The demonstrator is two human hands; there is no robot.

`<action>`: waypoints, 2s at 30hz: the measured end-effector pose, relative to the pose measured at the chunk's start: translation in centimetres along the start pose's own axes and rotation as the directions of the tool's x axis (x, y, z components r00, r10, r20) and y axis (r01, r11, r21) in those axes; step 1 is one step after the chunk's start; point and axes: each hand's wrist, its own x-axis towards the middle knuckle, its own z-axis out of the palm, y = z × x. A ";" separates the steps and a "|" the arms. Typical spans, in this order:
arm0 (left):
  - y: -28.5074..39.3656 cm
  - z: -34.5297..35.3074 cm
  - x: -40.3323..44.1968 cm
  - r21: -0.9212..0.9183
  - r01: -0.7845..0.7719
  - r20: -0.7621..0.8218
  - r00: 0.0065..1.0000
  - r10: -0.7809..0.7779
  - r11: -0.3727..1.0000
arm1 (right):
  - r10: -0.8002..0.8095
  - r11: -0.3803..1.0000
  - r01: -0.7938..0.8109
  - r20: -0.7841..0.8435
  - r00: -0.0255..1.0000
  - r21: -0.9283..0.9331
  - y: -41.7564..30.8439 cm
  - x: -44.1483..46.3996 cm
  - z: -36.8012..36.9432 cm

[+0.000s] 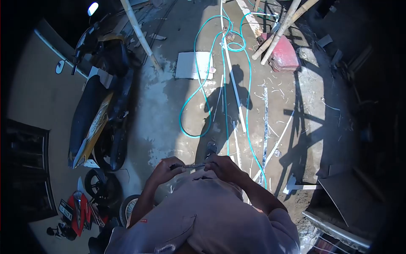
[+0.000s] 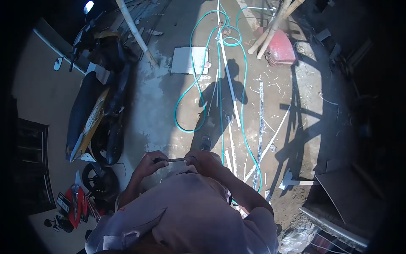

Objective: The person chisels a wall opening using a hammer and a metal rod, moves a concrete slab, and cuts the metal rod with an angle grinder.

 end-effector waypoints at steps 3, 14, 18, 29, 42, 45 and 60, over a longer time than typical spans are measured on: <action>-0.5 -2.9 2.2 -0.126 0.111 -0.280 0.949 -0.143 0.986 | -0.169 0.986 0.168 0.202 0.965 0.022 -1.4 12.1 -4.7; -4.5 -19.9 28.2 -0.622 0.129 -0.314 0.862 -0.398 0.772 | -0.179 0.981 0.167 0.119 0.977 0.101 3.8 43.4 -15.7; -8.9 -32.4 44.3 -0.377 0.126 -0.303 0.919 -0.251 0.918 | -0.042 0.997 0.042 0.002 0.999 0.063 8.6 58.2 -22.6; -7.0 -66.6 80.1 -0.046 -0.111 -0.009 0.994 0.110 0.993 | 0.151 0.987 -0.134 -0.208 0.966 0.091 10.3 94.1 -45.1; -14.1 -99.7 125.7 -0.090 0.170 -0.291 0.938 -0.189 0.981 | -0.205 0.979 0.206 0.068 0.976 -0.002 23.4 153.9 -71.6; -12.4 -107.7 135.7 -0.337 0.131 -0.447 0.850 -0.281 0.932 | -0.273 0.939 0.321 0.300 0.914 -0.122 22.7 169.3 -79.3; -14.2 -148.6 190.3 -0.462 0.258 -0.387 0.802 -0.455 0.849 | 0.900 0.404 -0.656 -0.406 0.159 0.638 67.2 207.3 -123.8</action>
